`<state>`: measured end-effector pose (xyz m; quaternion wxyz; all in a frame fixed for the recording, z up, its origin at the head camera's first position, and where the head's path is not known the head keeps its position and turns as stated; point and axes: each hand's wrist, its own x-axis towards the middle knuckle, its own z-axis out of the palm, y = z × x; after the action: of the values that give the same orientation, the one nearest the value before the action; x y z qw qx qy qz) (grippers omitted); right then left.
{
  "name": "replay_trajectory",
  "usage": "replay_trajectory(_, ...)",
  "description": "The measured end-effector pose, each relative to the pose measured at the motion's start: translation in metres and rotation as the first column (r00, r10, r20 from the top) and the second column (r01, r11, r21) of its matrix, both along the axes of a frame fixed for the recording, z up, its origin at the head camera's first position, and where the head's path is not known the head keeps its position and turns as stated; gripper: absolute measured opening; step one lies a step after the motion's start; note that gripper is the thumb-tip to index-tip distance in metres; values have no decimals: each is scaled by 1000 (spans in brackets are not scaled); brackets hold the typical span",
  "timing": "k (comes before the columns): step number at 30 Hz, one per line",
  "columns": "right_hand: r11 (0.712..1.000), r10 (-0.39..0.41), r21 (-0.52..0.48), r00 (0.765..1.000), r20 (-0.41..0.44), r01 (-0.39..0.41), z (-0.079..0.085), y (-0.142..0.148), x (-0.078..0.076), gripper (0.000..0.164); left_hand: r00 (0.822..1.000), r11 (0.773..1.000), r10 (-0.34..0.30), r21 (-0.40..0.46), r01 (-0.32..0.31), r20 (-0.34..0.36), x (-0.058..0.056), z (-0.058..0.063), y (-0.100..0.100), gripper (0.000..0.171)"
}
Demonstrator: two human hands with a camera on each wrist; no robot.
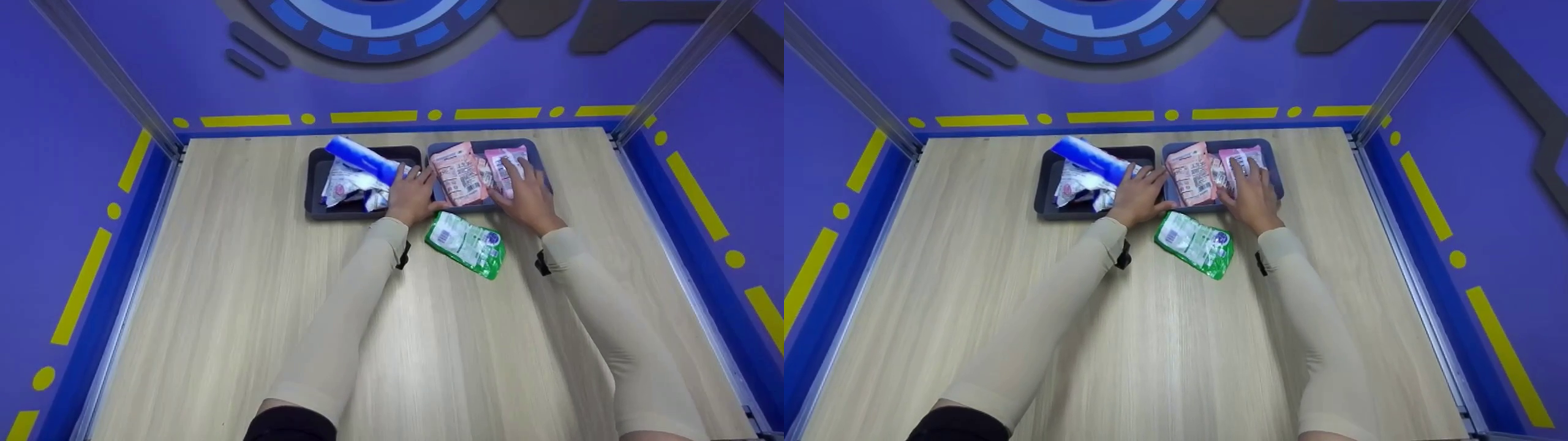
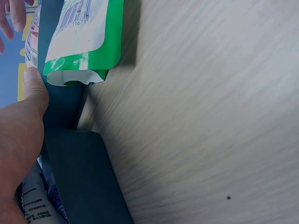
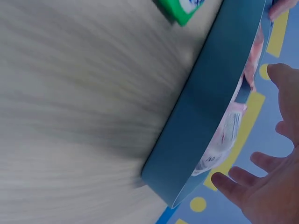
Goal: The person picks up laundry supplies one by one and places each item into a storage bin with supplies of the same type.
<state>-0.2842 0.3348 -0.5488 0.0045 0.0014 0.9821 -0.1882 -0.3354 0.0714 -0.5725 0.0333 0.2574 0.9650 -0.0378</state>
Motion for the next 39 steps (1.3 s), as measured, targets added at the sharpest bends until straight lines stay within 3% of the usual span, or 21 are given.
replay_trajectory(18,994,108,23,993,-52,-107,6,-31,41,88,1000,1000,2,-3,-2,-1,1,0,0,88)
replay_trajectory(24,987,153,58,984,-91,-148,3,-38,49,88,1000,1000,-10,5,10,-7,2,3,-1,86)
replay_trajectory(39,980,194,62,978,-78,-189,-6,-49,62,88,1000,1000,-2,23,2,10,2,2,-1,85)
